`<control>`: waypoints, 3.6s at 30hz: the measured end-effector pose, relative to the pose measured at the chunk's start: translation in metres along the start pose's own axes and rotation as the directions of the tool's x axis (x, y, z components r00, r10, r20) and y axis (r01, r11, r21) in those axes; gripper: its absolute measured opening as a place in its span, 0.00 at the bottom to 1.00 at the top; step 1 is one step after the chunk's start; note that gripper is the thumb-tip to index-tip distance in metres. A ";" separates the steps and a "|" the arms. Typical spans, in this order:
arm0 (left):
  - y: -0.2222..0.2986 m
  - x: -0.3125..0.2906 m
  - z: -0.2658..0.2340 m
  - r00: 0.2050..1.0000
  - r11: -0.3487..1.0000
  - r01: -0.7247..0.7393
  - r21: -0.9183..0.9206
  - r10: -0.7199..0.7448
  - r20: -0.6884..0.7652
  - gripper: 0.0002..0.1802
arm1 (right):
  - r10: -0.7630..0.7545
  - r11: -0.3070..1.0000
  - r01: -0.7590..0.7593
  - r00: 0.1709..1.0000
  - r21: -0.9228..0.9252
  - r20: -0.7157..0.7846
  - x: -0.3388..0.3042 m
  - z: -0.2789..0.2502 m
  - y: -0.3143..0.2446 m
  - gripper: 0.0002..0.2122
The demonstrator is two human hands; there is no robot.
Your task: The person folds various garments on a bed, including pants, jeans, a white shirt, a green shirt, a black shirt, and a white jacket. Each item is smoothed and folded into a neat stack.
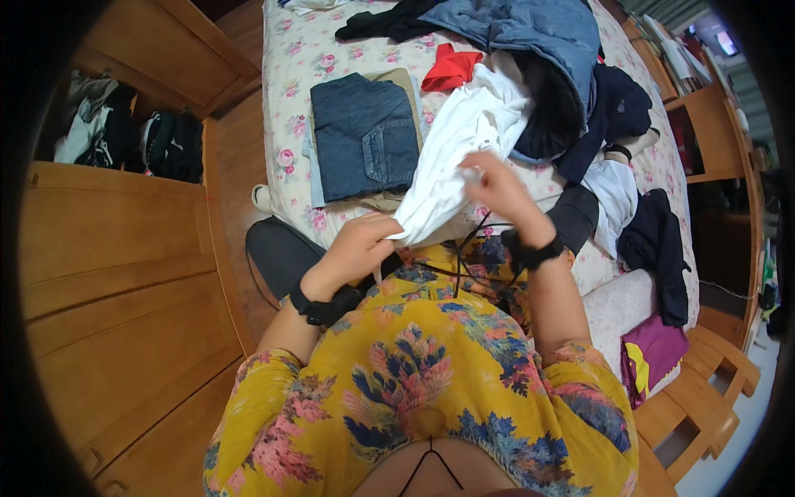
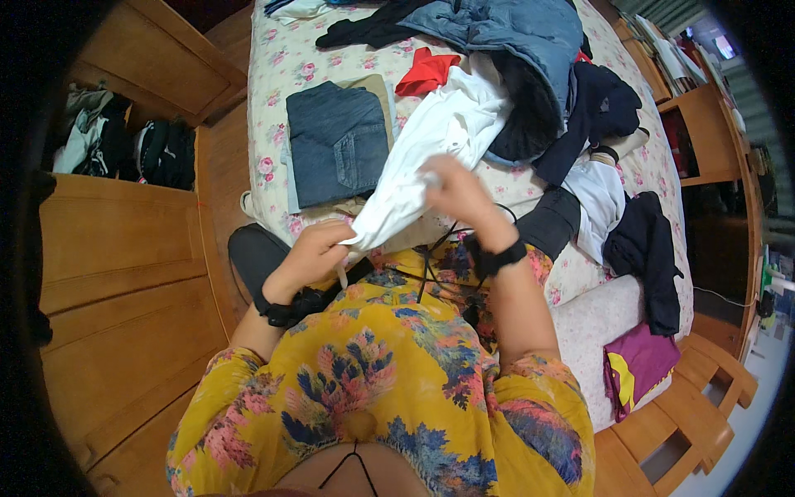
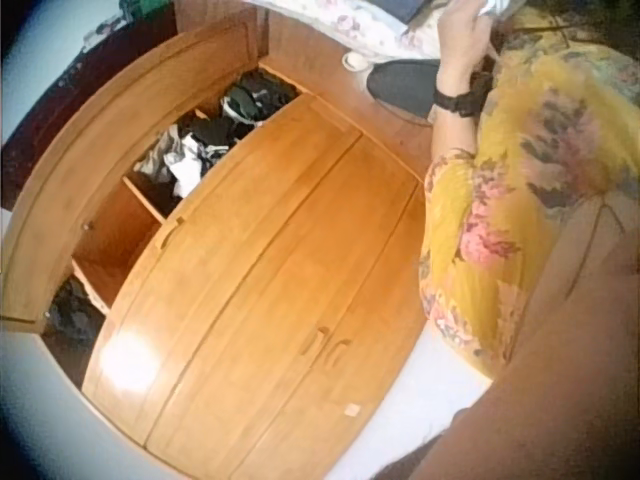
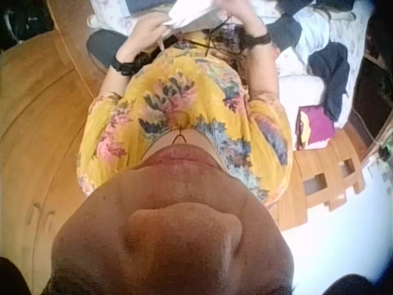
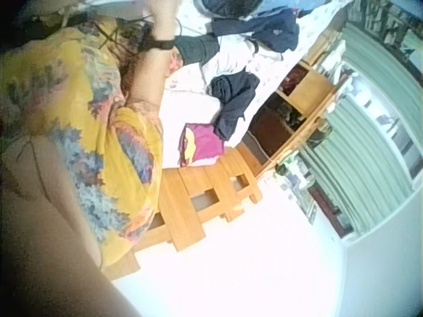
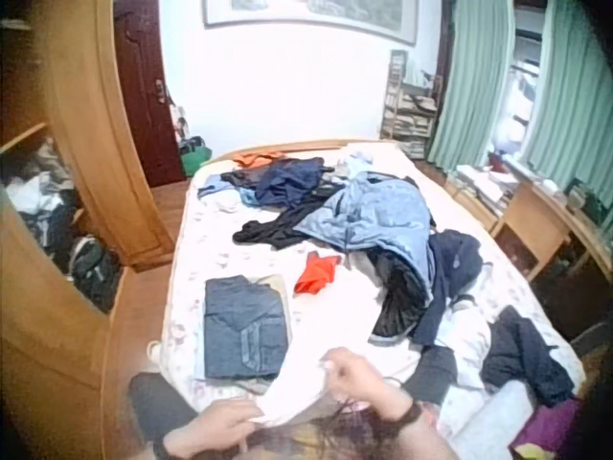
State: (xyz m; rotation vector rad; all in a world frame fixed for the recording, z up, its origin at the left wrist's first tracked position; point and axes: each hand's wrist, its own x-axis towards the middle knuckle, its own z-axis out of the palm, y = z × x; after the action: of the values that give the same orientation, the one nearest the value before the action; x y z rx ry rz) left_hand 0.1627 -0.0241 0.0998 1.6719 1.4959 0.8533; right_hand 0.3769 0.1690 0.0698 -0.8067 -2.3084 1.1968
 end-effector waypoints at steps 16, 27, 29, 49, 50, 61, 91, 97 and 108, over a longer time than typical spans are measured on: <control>0.041 -0.102 -0.105 0.756 0.701 -0.008 -0.713 -0.462 -0.464 0.16 | 0.169 0.923 -0.155 0.986 -0.353 0.009 0.052 -0.017 0.091 0.08; 0.110 -0.002 -0.310 0.390 0.848 -0.489 -0.205 0.002 -0.921 0.15 | -0.389 0.904 0.427 0.794 -0.027 -0.467 0.061 -0.274 -0.179 0.09; 0.129 -0.007 -0.355 0.304 0.831 -0.555 -0.051 0.146 -0.941 0.12 | -0.399 0.913 0.398 0.826 -0.090 -0.398 0.048 -0.286 -0.220 0.11; 0.043 -0.104 -0.326 0.452 0.901 -0.433 -0.017 0.201 -0.869 0.14 | -0.347 0.917 0.263 0.897 -0.300 -0.275 0.036 -0.229 -0.164 0.08; 0.035 -0.128 -0.297 0.670 0.947 -0.322 -0.015 0.217 -0.710 0.13 | -0.205 0.965 0.174 0.967 -0.199 -0.151 0.017 -0.219 -0.142 0.08; -0.081 -0.139 -0.138 0.816 0.793 0.577 -0.196 -0.551 0.174 0.26 | 0.393 0.902 -0.431 0.845 0.024 0.363 0.007 -0.091 0.058 0.20; -0.103 -0.075 -0.205 0.728 0.568 -0.335 -0.752 -0.351 -0.590 0.03 | 0.049 0.657 0.104 0.983 0.747 -0.179 0.077 -0.142 -0.016 0.12; 0.012 -0.052 -0.305 0.474 0.886 -0.413 -0.211 0.011 -0.881 0.06 | -0.139 0.696 0.490 0.810 0.526 -0.570 0.112 -0.211 -0.102 0.12; 0.003 0.009 -0.327 0.530 0.922 -0.256 -0.291 -0.118 -0.840 0.06 | 0.117 0.862 0.173 0.846 0.476 -0.520 0.125 -0.204 -0.100 0.12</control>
State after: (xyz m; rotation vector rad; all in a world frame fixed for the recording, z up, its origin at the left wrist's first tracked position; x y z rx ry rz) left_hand -0.1128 0.0123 0.2715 1.0024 1.6757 2.0893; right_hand 0.3748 0.3259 0.2754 -0.7728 -1.4498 1.2821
